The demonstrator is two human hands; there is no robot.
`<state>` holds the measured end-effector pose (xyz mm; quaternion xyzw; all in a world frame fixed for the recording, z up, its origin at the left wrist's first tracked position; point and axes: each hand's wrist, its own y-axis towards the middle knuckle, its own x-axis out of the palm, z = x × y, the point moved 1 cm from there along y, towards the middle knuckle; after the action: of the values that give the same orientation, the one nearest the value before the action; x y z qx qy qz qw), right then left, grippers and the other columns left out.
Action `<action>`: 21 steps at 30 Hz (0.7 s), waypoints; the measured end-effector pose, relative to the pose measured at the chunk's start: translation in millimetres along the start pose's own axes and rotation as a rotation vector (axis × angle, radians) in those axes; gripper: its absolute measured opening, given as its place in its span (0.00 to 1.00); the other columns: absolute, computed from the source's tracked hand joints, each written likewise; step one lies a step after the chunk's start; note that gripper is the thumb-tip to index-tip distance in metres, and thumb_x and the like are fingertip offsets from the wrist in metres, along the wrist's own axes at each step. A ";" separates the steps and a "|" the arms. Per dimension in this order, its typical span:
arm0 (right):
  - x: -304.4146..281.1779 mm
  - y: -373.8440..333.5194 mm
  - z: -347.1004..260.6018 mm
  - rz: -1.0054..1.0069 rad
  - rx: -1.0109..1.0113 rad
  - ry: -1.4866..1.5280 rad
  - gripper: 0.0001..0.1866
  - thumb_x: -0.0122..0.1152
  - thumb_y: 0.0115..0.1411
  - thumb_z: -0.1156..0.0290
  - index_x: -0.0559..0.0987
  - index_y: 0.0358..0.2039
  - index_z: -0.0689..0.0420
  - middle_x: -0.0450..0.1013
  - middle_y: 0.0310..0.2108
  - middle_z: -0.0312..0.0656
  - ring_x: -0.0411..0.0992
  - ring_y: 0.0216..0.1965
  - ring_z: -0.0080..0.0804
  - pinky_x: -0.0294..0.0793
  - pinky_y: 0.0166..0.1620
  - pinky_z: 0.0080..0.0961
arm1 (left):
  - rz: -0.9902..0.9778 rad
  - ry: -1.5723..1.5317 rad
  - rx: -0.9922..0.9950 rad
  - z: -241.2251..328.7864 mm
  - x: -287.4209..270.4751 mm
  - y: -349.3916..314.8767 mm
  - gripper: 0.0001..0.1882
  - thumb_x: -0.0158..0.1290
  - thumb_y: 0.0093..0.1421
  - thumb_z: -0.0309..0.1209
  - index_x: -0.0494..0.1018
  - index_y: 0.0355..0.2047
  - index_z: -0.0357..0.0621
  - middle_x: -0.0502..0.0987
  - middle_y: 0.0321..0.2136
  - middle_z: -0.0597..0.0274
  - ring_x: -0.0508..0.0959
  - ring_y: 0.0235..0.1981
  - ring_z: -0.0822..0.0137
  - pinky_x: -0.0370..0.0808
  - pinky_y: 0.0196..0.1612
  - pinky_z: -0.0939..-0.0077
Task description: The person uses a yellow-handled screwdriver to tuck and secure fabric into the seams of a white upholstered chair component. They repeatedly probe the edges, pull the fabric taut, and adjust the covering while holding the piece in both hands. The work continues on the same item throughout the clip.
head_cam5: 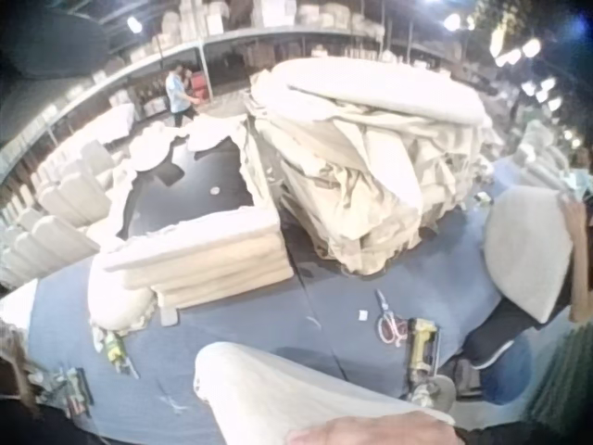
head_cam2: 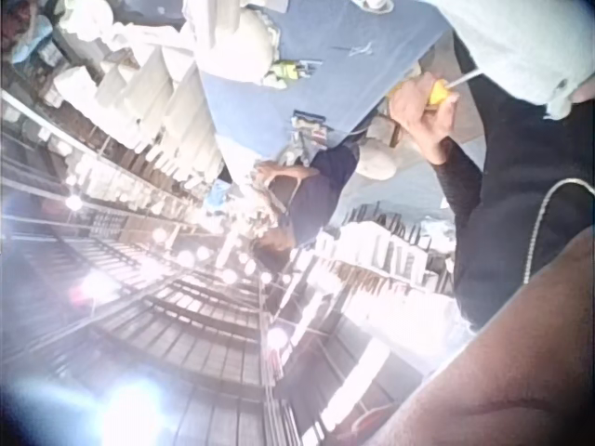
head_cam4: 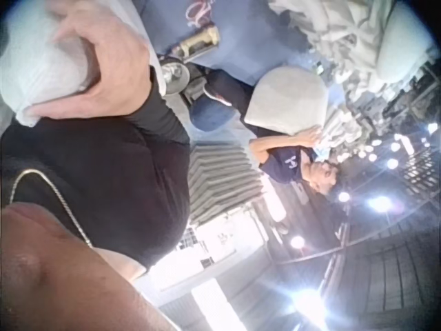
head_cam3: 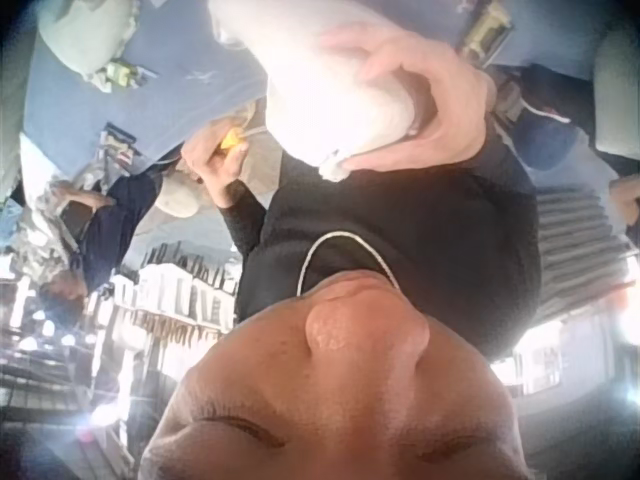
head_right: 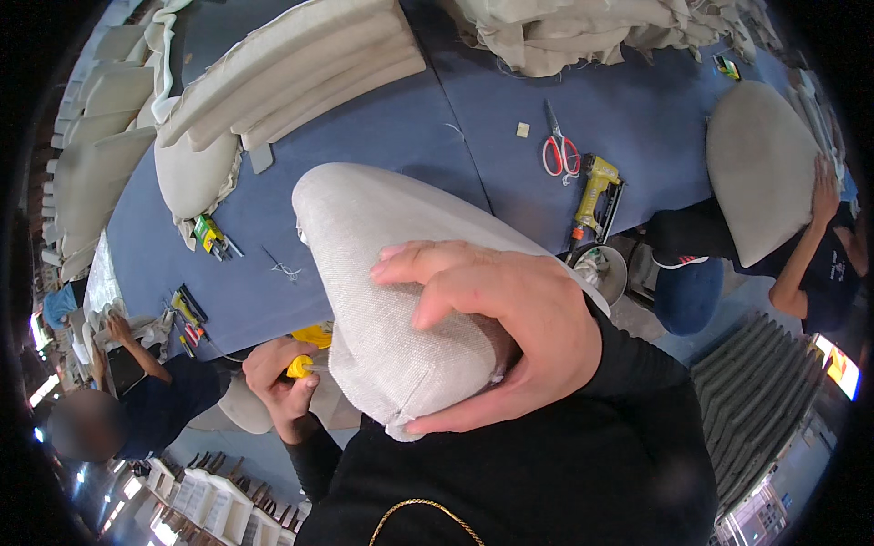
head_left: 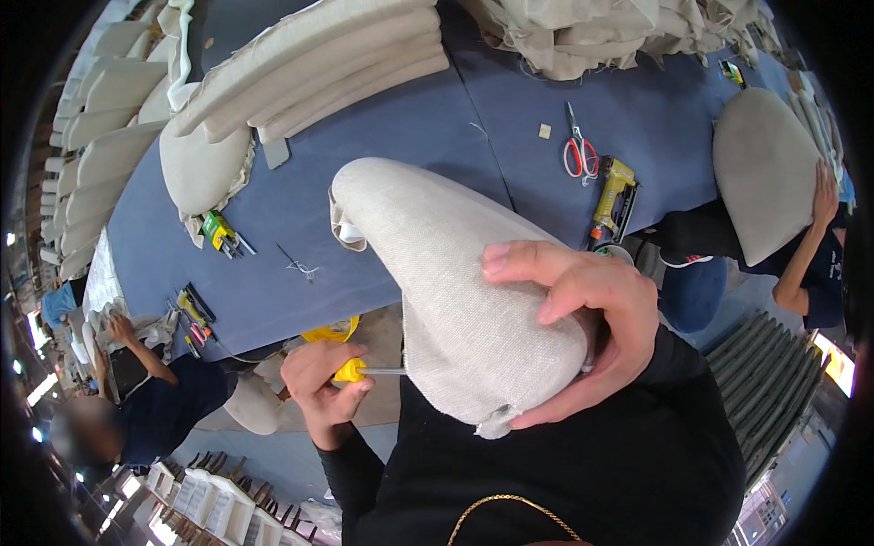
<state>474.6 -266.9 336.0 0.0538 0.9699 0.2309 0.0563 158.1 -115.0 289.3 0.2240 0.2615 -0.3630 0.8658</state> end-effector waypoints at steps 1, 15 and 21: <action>-3.6 3.3 0.7 -0.023 -0.008 -0.012 0.57 0.97 0.30 0.69 0.69 0.60 0.65 0.73 0.58 0.74 0.75 0.63 0.60 0.70 0.67 0.51 | 0.003 -0.060 -0.014 -10.7 2.0 -3.9 0.28 0.67 0.57 0.56 0.83 0.29 0.38 0.81 0.22 0.58 0.81 0.22 0.61 0.74 0.29 0.70; -50.3 -52.4 115.5 -0.182 0.730 -0.348 0.33 0.58 0.74 0.48 0.74 0.66 0.64 0.75 0.64 0.51 0.71 0.67 0.41 0.66 0.70 0.34 | 0.592 -0.516 -0.961 -265.5 110.5 -77.3 0.26 0.59 0.73 0.47 0.76 0.62 0.42 0.82 0.46 0.55 0.83 0.41 0.64 0.78 0.42 0.71; -92.0 -230.3 206.8 -0.023 1.670 0.454 0.37 0.48 0.78 0.39 0.72 0.70 0.60 0.74 0.66 0.46 0.72 0.66 0.37 0.68 0.69 0.31 | 0.407 -0.932 -0.880 -181.9 77.9 -33.4 0.42 0.58 0.72 0.49 0.57 0.78 0.43 0.66 0.72 0.46 0.66 0.72 0.53 0.67 0.69 0.50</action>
<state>575.2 -391.9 55.8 0.0204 0.8104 -0.5524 -0.1943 127.1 -71.1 96.0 -0.2850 -0.0634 -0.1107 0.9500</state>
